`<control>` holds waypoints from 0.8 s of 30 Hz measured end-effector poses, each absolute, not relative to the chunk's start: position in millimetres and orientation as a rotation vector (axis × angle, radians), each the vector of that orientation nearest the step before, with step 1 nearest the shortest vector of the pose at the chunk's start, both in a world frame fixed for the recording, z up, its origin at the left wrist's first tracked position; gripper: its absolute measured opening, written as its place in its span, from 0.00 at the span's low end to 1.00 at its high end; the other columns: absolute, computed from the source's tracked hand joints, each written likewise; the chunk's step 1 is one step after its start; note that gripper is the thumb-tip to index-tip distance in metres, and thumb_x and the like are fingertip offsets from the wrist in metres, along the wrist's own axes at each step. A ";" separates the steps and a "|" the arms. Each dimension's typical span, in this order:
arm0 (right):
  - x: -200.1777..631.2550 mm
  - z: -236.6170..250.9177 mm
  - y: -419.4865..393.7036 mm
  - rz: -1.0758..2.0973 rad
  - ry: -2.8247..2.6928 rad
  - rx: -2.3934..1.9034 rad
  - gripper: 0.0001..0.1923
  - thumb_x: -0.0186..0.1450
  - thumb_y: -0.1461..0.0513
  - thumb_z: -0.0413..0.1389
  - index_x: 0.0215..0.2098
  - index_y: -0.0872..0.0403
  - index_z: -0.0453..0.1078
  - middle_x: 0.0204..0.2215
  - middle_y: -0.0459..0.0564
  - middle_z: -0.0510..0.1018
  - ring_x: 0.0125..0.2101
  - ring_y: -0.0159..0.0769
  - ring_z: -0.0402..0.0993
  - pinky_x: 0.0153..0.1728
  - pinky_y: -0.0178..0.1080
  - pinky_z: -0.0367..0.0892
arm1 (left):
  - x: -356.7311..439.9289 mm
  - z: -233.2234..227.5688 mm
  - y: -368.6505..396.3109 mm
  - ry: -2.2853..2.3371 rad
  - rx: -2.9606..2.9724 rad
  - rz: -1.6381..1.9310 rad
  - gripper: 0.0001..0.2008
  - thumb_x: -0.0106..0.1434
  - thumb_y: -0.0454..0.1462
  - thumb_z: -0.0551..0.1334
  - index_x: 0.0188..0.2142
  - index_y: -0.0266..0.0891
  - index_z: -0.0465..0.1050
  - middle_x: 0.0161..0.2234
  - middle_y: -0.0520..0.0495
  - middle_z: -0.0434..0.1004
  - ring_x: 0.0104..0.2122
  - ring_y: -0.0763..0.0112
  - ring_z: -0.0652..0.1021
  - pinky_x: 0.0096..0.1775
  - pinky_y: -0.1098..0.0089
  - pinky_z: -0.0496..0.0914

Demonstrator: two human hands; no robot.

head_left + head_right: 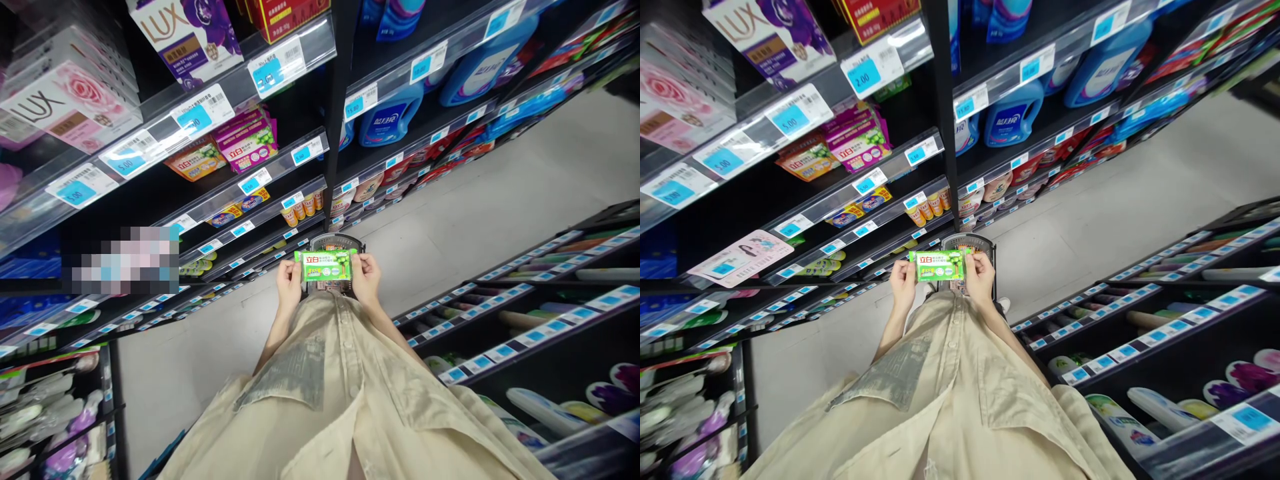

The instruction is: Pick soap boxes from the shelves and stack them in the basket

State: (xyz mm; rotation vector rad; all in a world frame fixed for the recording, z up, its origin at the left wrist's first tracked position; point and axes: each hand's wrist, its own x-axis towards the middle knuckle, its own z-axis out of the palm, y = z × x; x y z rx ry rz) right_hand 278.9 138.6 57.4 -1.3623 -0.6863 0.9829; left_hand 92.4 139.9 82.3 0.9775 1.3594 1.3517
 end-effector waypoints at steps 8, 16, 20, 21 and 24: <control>278.6 59.4 138.5 0.975 -0.692 -1.354 0.28 0.61 0.36 0.63 0.29 0.50 0.65 0.20 0.39 0.70 0.20 0.28 0.62 0.23 0.33 0.59 | 92.4 81.2 140.0 1.379 0.996 1.350 0.27 0.63 0.61 0.67 0.30 0.42 0.62 0.18 0.60 0.60 0.17 0.79 0.59 0.21 0.76 0.55; 278.2 57.5 138.8 0.981 -0.699 -1.354 0.27 0.63 0.37 0.62 0.30 0.50 0.66 0.21 0.39 0.70 0.21 0.29 0.63 0.24 0.33 0.60 | 91.0 82.5 139.8 1.383 1.000 1.355 0.27 0.63 0.60 0.68 0.30 0.42 0.62 0.18 0.60 0.60 0.17 0.79 0.59 0.21 0.76 0.54; 277.8 58.1 138.8 0.978 -0.697 -1.359 0.27 0.63 0.38 0.62 0.31 0.50 0.66 0.20 0.39 0.69 0.21 0.29 0.61 0.24 0.33 0.59 | 91.9 84.7 140.8 1.381 0.983 1.368 0.28 0.62 0.61 0.69 0.29 0.42 0.63 0.17 0.59 0.60 0.17 0.78 0.60 0.21 0.76 0.55; 277.9 58.5 138.7 0.979 -0.696 -1.358 0.27 0.63 0.38 0.62 0.31 0.50 0.66 0.20 0.39 0.69 0.20 0.29 0.61 0.23 0.33 0.59 | 92.3 85.1 141.1 1.380 0.982 1.368 0.28 0.62 0.61 0.69 0.29 0.42 0.63 0.18 0.59 0.60 0.17 0.78 0.60 0.21 0.76 0.55; 278.1 59.8 138.8 0.982 -0.697 -1.354 0.27 0.63 0.37 0.62 0.31 0.50 0.66 0.20 0.39 0.70 0.20 0.29 0.62 0.23 0.33 0.60 | 93.2 85.8 141.8 1.376 0.980 1.366 0.28 0.62 0.61 0.69 0.30 0.42 0.63 0.18 0.59 0.61 0.17 0.78 0.60 0.20 0.76 0.55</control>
